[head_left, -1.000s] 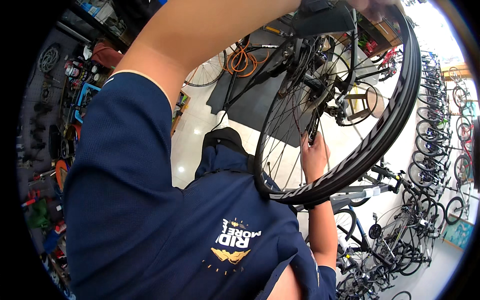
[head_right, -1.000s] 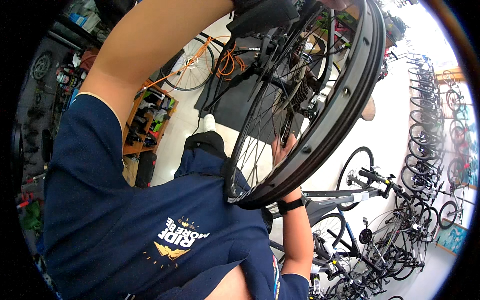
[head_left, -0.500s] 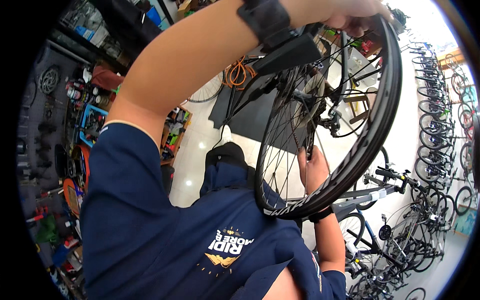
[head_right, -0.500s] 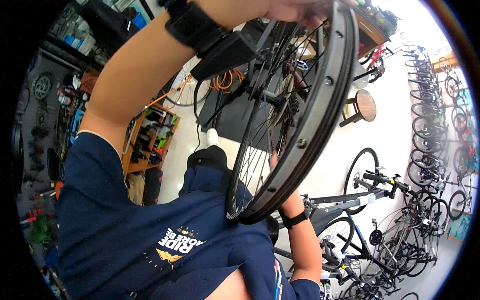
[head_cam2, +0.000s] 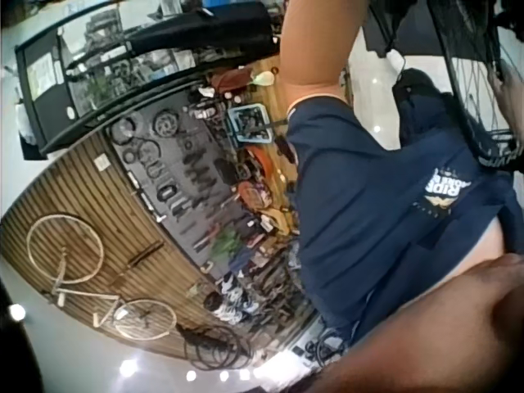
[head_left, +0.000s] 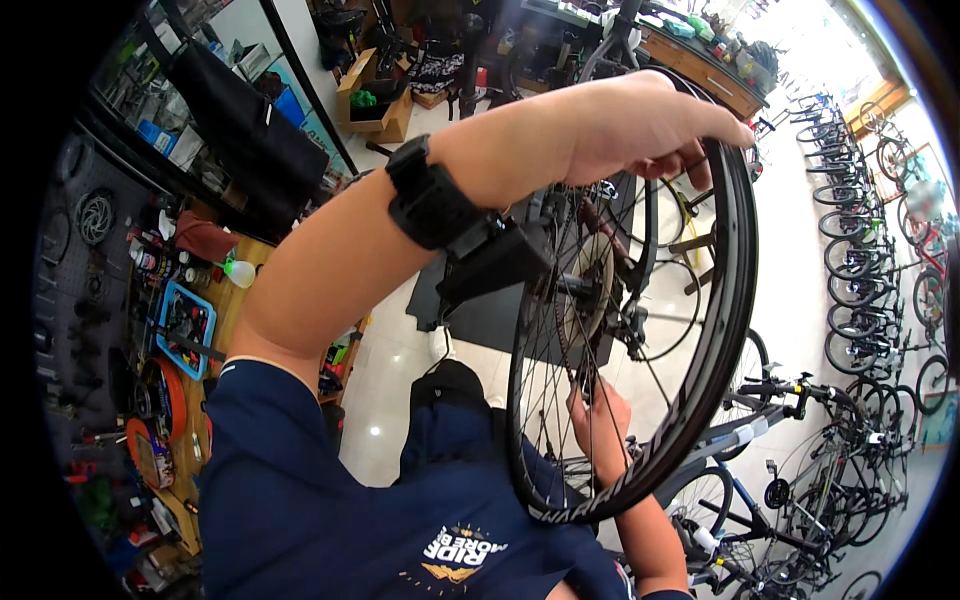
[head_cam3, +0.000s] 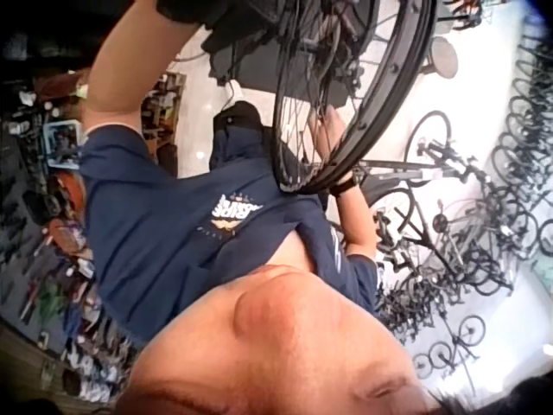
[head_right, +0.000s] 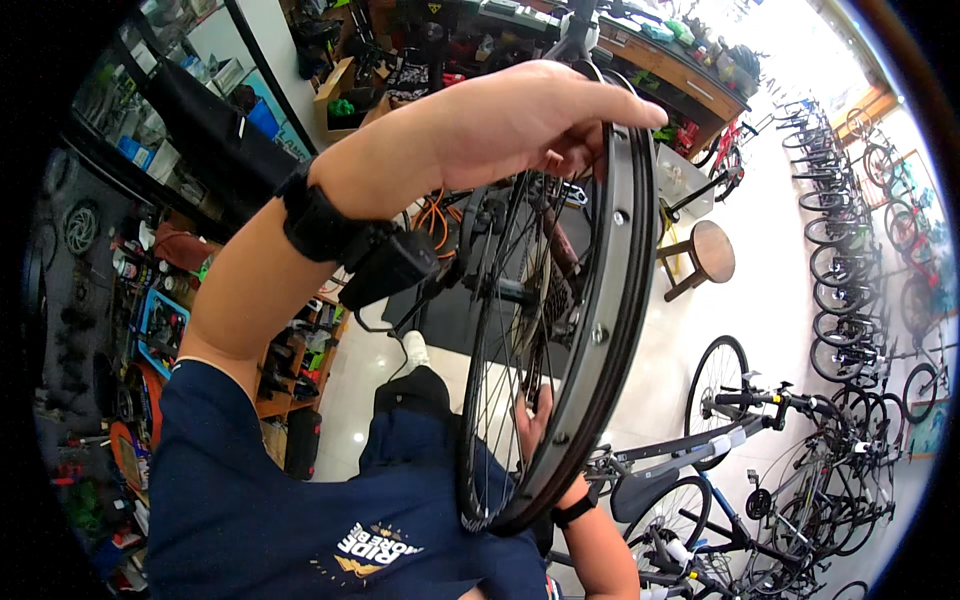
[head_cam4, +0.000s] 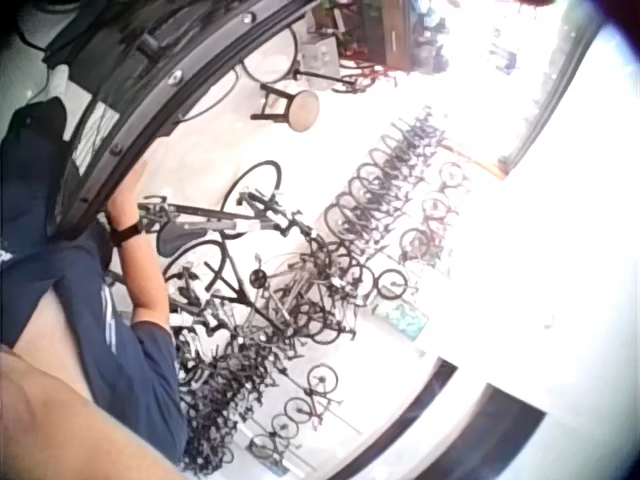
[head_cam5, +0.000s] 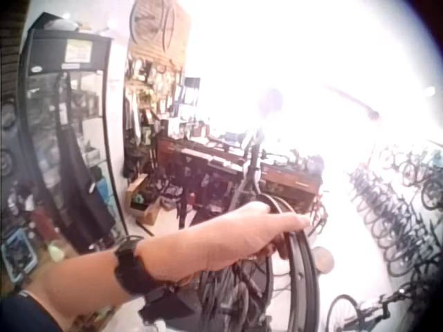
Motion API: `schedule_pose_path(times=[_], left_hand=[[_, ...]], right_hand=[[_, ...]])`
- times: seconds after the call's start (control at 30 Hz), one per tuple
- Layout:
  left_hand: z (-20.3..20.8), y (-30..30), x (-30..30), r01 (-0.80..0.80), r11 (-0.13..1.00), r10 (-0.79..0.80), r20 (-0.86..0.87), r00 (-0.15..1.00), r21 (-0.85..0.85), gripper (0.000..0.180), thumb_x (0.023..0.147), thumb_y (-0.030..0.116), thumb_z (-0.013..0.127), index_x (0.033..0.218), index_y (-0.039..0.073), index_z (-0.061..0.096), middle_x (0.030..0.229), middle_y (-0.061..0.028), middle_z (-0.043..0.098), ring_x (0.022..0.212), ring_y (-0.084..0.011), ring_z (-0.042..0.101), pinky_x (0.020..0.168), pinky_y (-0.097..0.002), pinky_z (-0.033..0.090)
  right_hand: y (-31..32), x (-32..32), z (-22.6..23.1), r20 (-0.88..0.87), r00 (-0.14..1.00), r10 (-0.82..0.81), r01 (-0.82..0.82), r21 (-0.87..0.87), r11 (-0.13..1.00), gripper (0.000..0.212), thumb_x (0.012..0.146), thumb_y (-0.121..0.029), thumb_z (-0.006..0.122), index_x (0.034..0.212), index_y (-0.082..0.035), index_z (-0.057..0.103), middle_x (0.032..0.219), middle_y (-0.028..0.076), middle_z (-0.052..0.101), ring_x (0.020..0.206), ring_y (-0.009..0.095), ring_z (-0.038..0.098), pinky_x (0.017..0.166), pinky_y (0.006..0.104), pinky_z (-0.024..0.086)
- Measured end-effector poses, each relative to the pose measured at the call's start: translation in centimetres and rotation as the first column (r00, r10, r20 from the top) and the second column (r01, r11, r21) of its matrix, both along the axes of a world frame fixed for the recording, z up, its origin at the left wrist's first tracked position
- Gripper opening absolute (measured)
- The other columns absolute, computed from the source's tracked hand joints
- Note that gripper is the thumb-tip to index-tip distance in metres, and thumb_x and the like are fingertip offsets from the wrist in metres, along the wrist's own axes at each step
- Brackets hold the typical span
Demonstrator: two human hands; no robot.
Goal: The person handles a bicycle wheel, spins it, and works on the hub and cassette area with their hands.
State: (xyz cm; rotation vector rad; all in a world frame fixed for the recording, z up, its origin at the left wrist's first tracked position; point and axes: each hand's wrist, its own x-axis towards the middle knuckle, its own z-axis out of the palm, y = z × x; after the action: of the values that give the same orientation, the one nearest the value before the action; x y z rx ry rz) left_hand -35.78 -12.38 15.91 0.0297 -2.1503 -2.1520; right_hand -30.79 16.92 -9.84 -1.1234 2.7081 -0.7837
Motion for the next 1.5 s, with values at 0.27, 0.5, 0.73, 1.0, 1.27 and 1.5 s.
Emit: schedule_pose_path(times=[0.27,0.5,0.73,1.0,1.27,1.5], left_hand=[[-1.2,-0.5,-1.3,0.071,0.996,-0.066,-0.087,0.994,0.053,0.038,0.086,0.037,0.069,0.080,0.000,0.076,0.073,-0.0088,0.070,0.067,-0.0143,0.056,0.067,-0.0283,0.044],[-2.4,-1.4,-1.2,0.177,0.982,-0.183,-0.103,0.978,-0.062,0.039,0.089,0.028,0.061,0.074,-0.008,0.058,0.062,-0.0099,0.051,0.054,-0.0191,0.048,0.056,-0.0374,0.045],[-5.0,-2.1,-2.3,-0.665,0.148,-0.631,-0.588,0.507,-0.732,0.030,0.077,0.005,0.065,0.069,0.008,0.036,0.070,-0.0007,0.016,0.054,-0.0138,0.018,0.045,-0.0346,0.021],[-4.0,-2.5,-1.0,-0.569,0.095,-0.607,-0.500,0.617,-0.817,0.035,0.062,0.004,0.072,0.069,0.009,0.038,0.070,0.0009,0.020,0.052,-0.0133,0.024,0.045,-0.0331,0.021],[-2.4,-2.5,-0.3,-0.400,0.226,-0.584,-0.452,0.674,-0.888,0.032,0.061,0.002,0.068,0.076,0.008,0.041,0.072,0.0019,0.027,0.049,-0.0110,0.033,0.044,-0.0331,0.024],[-4.5,-3.9,-1.8,-0.674,0.124,-0.636,-0.579,0.510,-0.729,0.013,0.080,0.001,0.058,0.083,0.006,0.046,0.065,-0.0008,0.037,0.049,-0.0169,0.042,0.046,-0.0335,0.039]], right_hand=[[-1.1,-0.1,0.1,0.036,0.999,-0.035,0.036,-0.036,0.999,0.018,0.087,-0.012,0.072,0.082,-0.002,0.058,0.071,0.020,0.061,0.065,0.044,0.062,0.054,0.0439,0.047],[-1.2,-0.1,-0.7,0.108,0.992,-0.066,0.057,0.086,0.995,0.011,0.086,-0.012,0.071,0.090,-0.005,0.064,0.073,0.017,0.064,0.065,0.041,0.064,0.055,0.0435,0.049],[-1.6,0.1,-1.6,0.064,0.996,-0.066,0.066,0.011,0.998,0.014,0.086,-0.011,0.069,0.099,-0.004,0.069,0.077,0.018,0.066,0.066,0.038,0.066,0.059,0.0427,0.053],[-2.0,0.4,-2.0,0.030,0.996,-0.088,0.088,-0.004,0.996,0.017,0.085,-0.015,0.070,0.098,-0.004,0.069,0.084,0.017,0.068,0.073,0.039,0.068,0.066,0.0434,0.054],[-1.9,1.4,-2.0,0.150,0.987,-0.060,0.049,0.072,0.996,0.021,0.088,-0.015,0.069,0.107,-0.007,0.070,0.095,0.015,0.071,0.084,0.034,0.069,0.071,0.0443,0.052],[-3.1,2.1,-0.9,0.220,0.947,-0.234,0.239,0.003,0.971,0.016,0.088,-0.014,0.070,0.090,-0.002,0.060,0.071,0.019,0.061,0.061,0.042,0.060,0.056,0.0442,0.048]])
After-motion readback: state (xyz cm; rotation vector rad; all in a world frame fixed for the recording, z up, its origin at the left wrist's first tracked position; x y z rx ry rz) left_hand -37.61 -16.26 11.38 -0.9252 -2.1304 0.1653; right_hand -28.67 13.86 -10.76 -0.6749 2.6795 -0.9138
